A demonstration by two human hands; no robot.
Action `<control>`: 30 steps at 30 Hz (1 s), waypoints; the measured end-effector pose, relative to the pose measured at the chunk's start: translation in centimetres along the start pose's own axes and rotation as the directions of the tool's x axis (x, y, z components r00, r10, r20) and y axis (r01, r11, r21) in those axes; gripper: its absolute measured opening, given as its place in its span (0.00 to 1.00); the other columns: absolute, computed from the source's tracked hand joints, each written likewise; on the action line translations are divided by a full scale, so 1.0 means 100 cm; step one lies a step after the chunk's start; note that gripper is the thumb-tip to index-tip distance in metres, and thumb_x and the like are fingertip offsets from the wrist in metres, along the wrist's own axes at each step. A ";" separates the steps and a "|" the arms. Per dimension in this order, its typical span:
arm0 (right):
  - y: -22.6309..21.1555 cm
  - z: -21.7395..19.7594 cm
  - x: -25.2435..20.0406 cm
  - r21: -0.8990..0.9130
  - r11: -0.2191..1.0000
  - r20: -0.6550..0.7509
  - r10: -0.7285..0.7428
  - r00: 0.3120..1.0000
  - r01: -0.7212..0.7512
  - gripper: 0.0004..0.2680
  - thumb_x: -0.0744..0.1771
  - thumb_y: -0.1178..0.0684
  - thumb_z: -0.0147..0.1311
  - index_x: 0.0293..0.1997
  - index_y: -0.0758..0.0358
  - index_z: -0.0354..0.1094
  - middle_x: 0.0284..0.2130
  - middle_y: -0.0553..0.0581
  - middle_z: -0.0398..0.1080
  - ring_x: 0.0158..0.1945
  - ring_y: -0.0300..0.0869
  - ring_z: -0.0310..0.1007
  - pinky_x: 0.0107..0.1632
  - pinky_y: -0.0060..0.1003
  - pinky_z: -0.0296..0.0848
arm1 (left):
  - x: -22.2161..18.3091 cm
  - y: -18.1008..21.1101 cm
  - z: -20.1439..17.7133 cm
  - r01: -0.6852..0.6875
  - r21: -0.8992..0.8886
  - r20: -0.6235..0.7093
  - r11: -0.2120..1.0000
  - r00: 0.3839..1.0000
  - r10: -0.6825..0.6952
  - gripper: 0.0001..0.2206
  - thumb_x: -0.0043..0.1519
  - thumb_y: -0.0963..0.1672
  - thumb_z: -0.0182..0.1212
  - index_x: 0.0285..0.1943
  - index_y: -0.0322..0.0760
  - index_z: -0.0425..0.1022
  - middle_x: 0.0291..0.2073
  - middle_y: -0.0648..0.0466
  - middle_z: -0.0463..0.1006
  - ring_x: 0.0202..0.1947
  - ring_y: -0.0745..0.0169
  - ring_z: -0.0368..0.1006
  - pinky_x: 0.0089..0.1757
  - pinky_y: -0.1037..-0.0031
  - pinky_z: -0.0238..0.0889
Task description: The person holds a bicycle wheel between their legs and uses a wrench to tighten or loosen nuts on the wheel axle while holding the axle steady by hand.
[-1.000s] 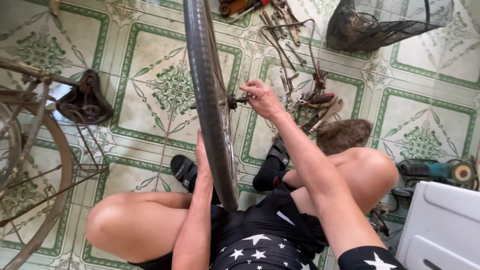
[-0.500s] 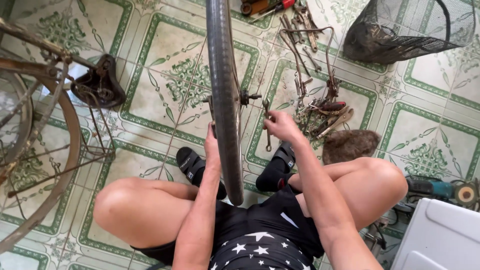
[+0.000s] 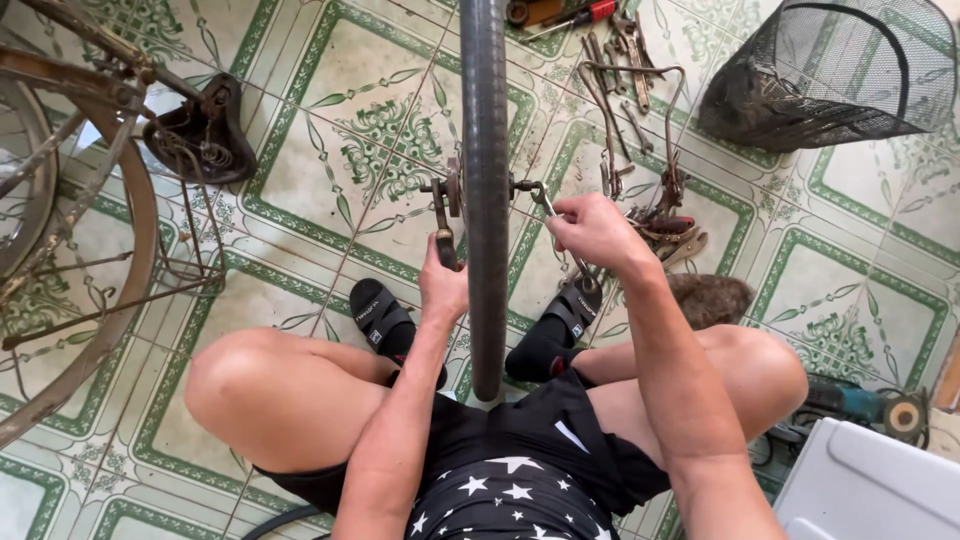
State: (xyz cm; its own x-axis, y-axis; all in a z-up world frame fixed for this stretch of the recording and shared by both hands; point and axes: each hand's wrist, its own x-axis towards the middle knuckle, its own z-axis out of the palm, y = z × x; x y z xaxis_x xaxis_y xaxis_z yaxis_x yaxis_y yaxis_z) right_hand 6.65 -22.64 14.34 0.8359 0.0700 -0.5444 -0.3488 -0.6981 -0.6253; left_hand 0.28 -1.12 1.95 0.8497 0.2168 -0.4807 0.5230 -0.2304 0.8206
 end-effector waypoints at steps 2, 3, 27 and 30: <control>-0.004 -0.002 0.004 -0.033 0.999 0.005 0.006 1.000 -0.006 0.10 0.64 0.52 0.53 0.41 0.70 0.74 0.21 0.58 0.76 0.25 0.38 0.72 0.33 0.38 0.72 | -0.001 -0.002 0.002 -0.025 0.000 0.006 1.000 1.000 0.025 0.22 0.57 0.48 0.69 0.57 0.39 0.68 0.25 0.53 0.77 0.26 0.61 0.76 0.35 0.67 0.69; -0.006 -0.002 0.005 -0.043 0.999 0.004 0.014 1.000 -0.014 0.11 0.64 0.52 0.53 0.44 0.70 0.73 0.21 0.58 0.77 0.26 0.39 0.74 0.34 0.38 0.72 | -0.003 -0.003 0.003 -0.047 -0.010 0.002 0.999 0.999 0.047 0.21 0.58 0.47 0.68 0.57 0.39 0.68 0.25 0.53 0.77 0.26 0.61 0.76 0.35 0.67 0.69; 0.054 0.089 0.011 0.280 0.954 -0.338 -0.011 0.941 0.111 0.15 0.68 0.50 0.56 0.61 0.64 0.70 0.20 0.54 0.72 0.23 0.34 0.68 0.29 0.35 0.69 | 0.001 -0.013 0.003 -0.070 0.099 0.036 0.993 0.997 0.067 0.31 0.54 0.49 0.70 0.66 0.35 0.66 0.31 0.47 0.82 0.33 0.53 0.80 0.39 0.63 0.71; 0.073 0.097 0.016 0.657 0.745 -0.213 0.037 0.976 0.115 0.17 0.68 0.52 0.57 0.66 0.59 0.69 0.21 0.46 0.70 0.20 0.28 0.59 0.23 0.27 0.59 | 0.002 -0.019 0.007 -0.118 0.070 0.040 0.990 0.992 0.116 0.33 0.53 0.49 0.71 0.66 0.34 0.65 0.35 0.45 0.82 0.35 0.52 0.80 0.40 0.64 0.71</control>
State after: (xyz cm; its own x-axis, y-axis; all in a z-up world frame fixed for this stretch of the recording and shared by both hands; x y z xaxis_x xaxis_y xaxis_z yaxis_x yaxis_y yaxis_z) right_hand 1.32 -20.69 3.49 0.8933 -0.1092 -0.4360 -0.4425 -0.0443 -0.8957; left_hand -0.48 -1.30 0.07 0.9065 0.1502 -0.3945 0.4221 -0.3205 0.8480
